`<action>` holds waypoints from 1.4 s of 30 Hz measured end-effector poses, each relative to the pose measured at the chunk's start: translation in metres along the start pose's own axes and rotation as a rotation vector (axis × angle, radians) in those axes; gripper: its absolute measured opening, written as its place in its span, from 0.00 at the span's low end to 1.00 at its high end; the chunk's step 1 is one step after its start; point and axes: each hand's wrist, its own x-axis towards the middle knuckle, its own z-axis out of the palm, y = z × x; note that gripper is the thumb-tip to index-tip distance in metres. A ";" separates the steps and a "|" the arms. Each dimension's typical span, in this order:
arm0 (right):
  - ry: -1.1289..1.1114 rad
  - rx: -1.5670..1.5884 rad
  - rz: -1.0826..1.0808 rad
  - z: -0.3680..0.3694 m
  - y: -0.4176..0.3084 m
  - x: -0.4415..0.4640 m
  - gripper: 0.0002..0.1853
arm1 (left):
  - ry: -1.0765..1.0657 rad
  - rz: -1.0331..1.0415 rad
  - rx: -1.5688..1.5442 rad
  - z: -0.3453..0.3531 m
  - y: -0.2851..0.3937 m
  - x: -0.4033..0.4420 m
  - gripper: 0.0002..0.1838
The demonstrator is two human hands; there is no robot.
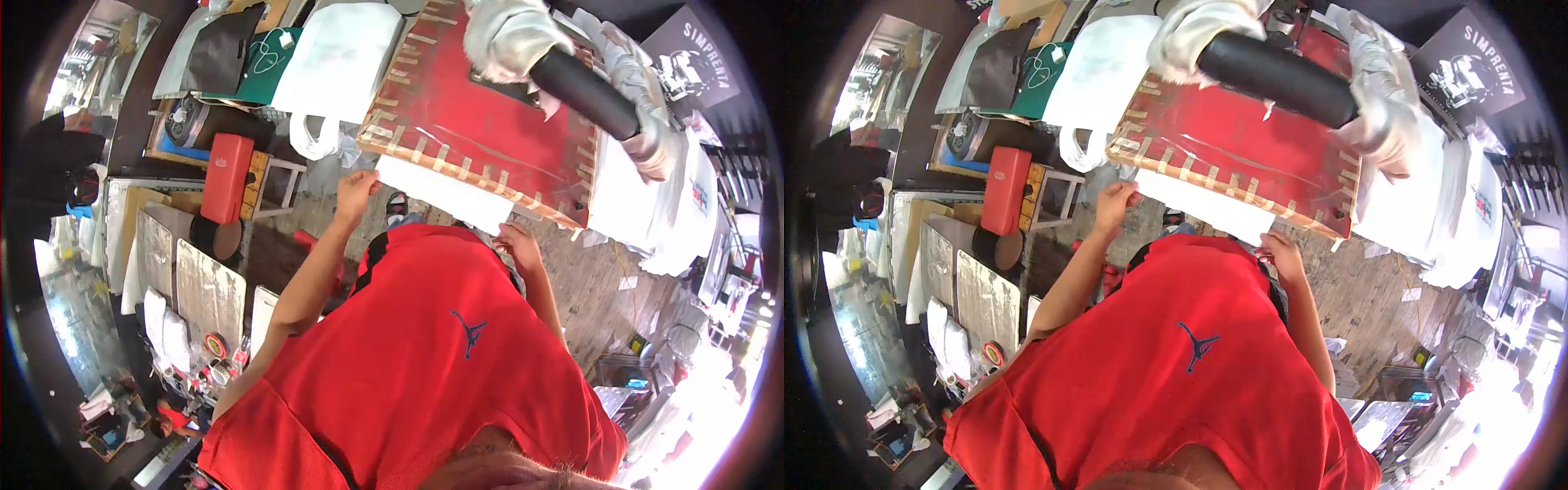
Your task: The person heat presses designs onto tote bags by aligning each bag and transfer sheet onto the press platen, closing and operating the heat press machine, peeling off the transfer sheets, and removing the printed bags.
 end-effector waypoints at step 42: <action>-0.290 0.086 0.014 0.149 -0.031 0.016 0.10 | -0.205 0.934 0.734 0.002 0.006 -0.050 0.40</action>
